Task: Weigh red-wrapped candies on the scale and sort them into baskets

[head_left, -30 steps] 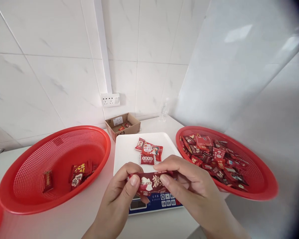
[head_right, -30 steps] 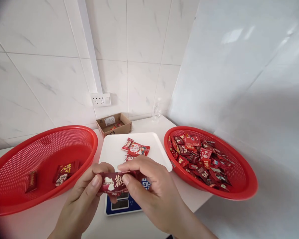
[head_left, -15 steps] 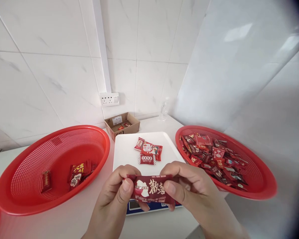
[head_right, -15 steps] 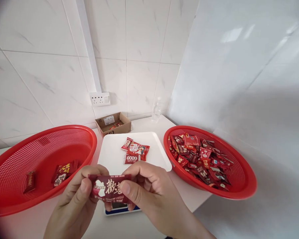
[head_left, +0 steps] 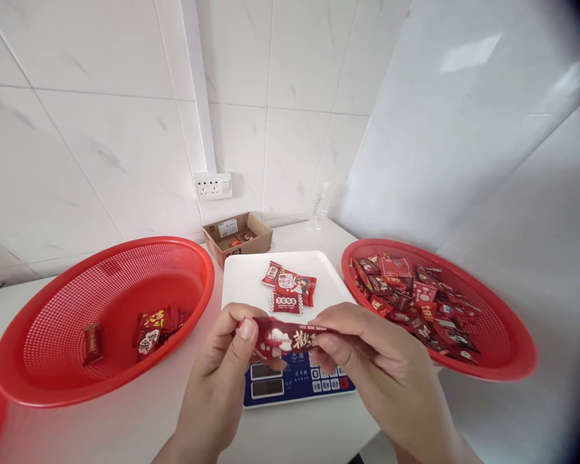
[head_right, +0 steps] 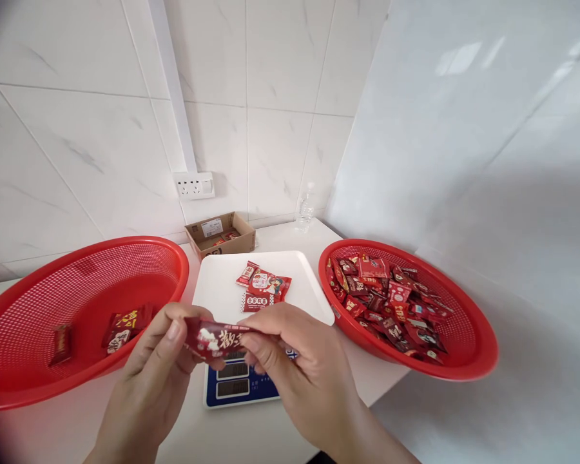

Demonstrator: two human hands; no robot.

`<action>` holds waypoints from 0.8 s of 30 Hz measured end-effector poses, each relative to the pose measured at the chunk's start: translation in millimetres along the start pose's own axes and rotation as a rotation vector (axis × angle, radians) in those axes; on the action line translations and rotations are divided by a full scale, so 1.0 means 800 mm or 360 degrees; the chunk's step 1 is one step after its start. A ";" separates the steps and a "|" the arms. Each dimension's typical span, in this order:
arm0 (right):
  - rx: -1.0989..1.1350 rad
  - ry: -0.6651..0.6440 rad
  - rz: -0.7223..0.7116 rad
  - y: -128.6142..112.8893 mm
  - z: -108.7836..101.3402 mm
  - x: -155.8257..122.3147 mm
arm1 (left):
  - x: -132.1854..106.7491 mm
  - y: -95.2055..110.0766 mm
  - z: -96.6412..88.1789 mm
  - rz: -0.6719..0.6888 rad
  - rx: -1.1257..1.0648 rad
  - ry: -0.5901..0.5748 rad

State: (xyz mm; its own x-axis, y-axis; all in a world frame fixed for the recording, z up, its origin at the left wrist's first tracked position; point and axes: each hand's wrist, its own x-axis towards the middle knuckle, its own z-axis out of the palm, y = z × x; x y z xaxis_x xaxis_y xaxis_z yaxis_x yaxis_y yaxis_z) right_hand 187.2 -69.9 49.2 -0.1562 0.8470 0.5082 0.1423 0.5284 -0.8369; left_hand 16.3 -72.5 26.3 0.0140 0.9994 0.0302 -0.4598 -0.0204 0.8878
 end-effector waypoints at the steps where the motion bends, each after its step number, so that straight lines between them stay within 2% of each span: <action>1: -0.0167 0.0062 -0.0175 0.001 -0.001 0.000 | 0.002 0.000 0.000 0.0015 0.0021 0.0044; 3: -0.0433 0.0101 -0.0454 0.005 -0.004 -0.002 | 0.006 -0.001 -0.003 0.0025 0.0078 -0.0015; 5: -0.0587 0.0056 -0.0612 0.009 -0.007 -0.003 | 0.008 -0.002 -0.007 0.0009 0.0180 -0.0219; 7: -0.0646 0.0013 -0.0691 0.012 -0.008 -0.005 | 0.008 -0.001 -0.011 -0.0048 0.0283 -0.0419; 9: -0.0633 0.0001 -0.0683 0.013 -0.008 -0.007 | 0.007 0.000 -0.012 -0.0118 0.0342 -0.0493; 11: -0.0520 0.0080 -0.0551 0.013 -0.007 -0.009 | 0.004 0.002 -0.012 -0.0144 0.0378 -0.0446; 13: -0.0285 0.0127 -0.0320 0.011 -0.007 -0.010 | 0.001 0.003 -0.010 -0.0119 0.0396 -0.0408; 16: -0.0029 -0.0100 0.0053 0.008 -0.006 -0.008 | -0.003 0.003 -0.008 -0.0070 0.0422 -0.0451; 18: -0.0080 -0.0208 0.0212 0.009 -0.006 -0.002 | -0.002 0.000 -0.007 -0.0034 0.0504 -0.0490; 19: -0.0133 -0.0199 0.0256 0.011 -0.006 0.002 | 0.001 -0.002 -0.007 -0.0016 0.0566 -0.0483; 22: -0.0295 0.0034 0.0338 0.035 -0.015 0.020 | 0.015 -0.009 -0.011 -0.0001 0.0649 -0.0343; 24: -0.0470 0.0294 0.0405 0.064 -0.026 0.034 | 0.028 -0.011 -0.015 -0.0008 0.0479 -0.0186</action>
State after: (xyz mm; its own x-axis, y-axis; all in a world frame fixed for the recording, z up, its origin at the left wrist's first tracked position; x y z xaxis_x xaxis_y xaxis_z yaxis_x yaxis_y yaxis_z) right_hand 210.7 -18.7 24.1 0.0936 0.9345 0.3435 0.4317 0.2728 -0.8598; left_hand 10.0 -49.5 13.4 0.1258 0.9901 0.0627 -0.1762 -0.0399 0.9835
